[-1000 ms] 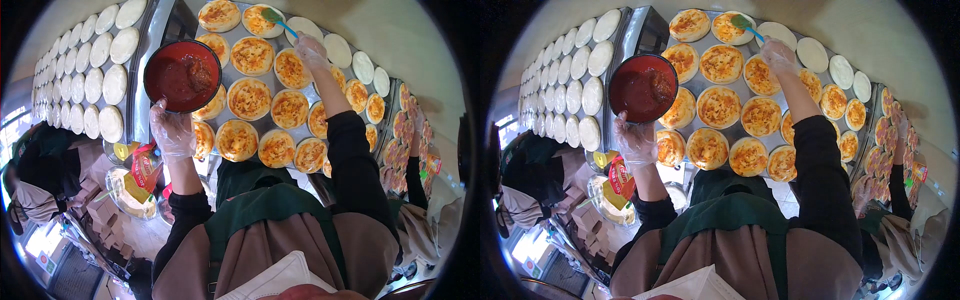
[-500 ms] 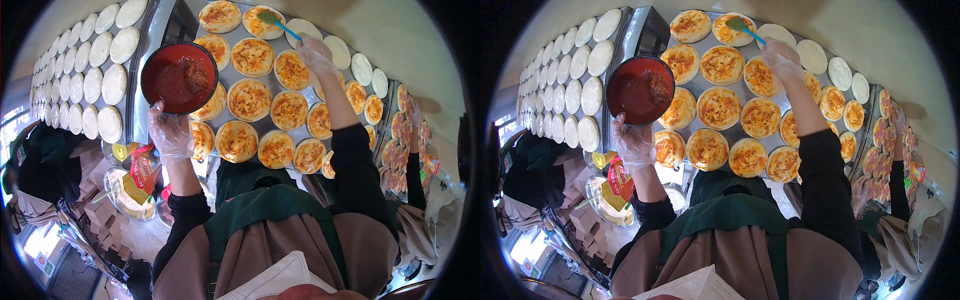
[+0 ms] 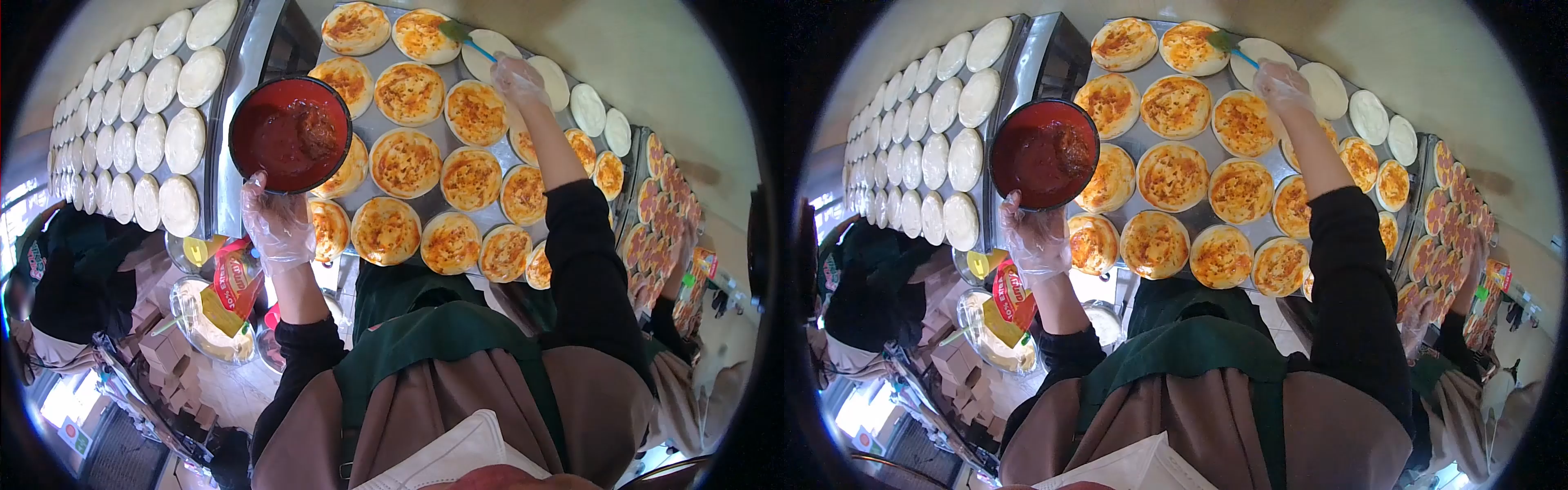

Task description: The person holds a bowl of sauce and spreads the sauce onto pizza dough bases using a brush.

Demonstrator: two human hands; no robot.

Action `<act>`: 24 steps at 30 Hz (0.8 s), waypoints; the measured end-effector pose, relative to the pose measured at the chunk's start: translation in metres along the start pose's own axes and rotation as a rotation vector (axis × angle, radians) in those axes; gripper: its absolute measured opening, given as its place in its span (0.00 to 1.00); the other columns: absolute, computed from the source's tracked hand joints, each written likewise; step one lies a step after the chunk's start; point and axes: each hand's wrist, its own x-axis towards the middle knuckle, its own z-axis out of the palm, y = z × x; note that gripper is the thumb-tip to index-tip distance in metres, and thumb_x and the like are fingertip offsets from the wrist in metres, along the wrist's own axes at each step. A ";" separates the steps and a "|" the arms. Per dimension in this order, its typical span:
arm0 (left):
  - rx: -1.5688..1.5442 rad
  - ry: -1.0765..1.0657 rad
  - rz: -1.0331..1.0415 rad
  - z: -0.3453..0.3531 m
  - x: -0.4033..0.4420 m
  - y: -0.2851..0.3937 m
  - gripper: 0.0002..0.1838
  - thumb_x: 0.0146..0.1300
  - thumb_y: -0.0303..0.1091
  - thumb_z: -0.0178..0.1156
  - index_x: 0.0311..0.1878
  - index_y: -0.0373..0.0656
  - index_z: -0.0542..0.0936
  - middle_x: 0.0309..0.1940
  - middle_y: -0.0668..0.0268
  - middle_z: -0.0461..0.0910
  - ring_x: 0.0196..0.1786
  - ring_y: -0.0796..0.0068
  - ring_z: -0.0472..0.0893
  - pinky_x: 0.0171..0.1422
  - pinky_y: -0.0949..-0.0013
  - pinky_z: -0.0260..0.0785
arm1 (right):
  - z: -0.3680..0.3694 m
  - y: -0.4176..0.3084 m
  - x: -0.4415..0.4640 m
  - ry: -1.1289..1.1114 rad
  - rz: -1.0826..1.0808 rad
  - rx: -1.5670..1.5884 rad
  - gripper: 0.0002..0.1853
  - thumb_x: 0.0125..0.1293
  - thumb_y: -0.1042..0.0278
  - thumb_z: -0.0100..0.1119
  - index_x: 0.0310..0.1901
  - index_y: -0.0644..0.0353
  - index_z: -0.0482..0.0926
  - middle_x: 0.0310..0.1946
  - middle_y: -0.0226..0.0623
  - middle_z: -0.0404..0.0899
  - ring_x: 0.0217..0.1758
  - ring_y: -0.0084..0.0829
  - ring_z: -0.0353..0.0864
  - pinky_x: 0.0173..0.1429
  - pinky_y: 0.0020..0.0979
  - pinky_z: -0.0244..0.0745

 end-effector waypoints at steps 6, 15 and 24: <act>-0.027 -0.053 -0.008 -0.002 0.004 -0.002 0.32 0.55 0.34 0.60 0.65 0.39 0.66 0.63 0.55 0.71 0.65 0.58 0.73 0.71 0.56 0.66 | -0.001 0.014 -0.028 -0.023 -0.087 0.150 0.15 0.64 0.60 0.45 0.44 0.54 0.80 0.45 0.50 0.82 0.50 0.48 0.82 0.54 0.45 0.76; 0.000 -0.062 -0.006 -0.005 0.002 -0.006 0.33 0.56 0.35 0.62 0.66 0.41 0.66 0.64 0.54 0.70 0.67 0.56 0.71 0.71 0.53 0.67 | 0.021 -0.013 0.001 0.095 0.031 0.184 0.15 0.66 0.59 0.45 0.43 0.56 0.80 0.39 0.51 0.83 0.47 0.50 0.83 0.52 0.47 0.76; -0.028 -0.059 -0.028 -0.006 -0.003 -0.001 0.33 0.56 0.34 0.62 0.66 0.40 0.66 0.65 0.54 0.70 0.67 0.56 0.71 0.72 0.52 0.65 | 0.031 -0.004 -0.017 0.097 -0.346 0.345 0.13 0.66 0.60 0.49 0.42 0.58 0.79 0.37 0.49 0.83 0.42 0.50 0.83 0.48 0.46 0.77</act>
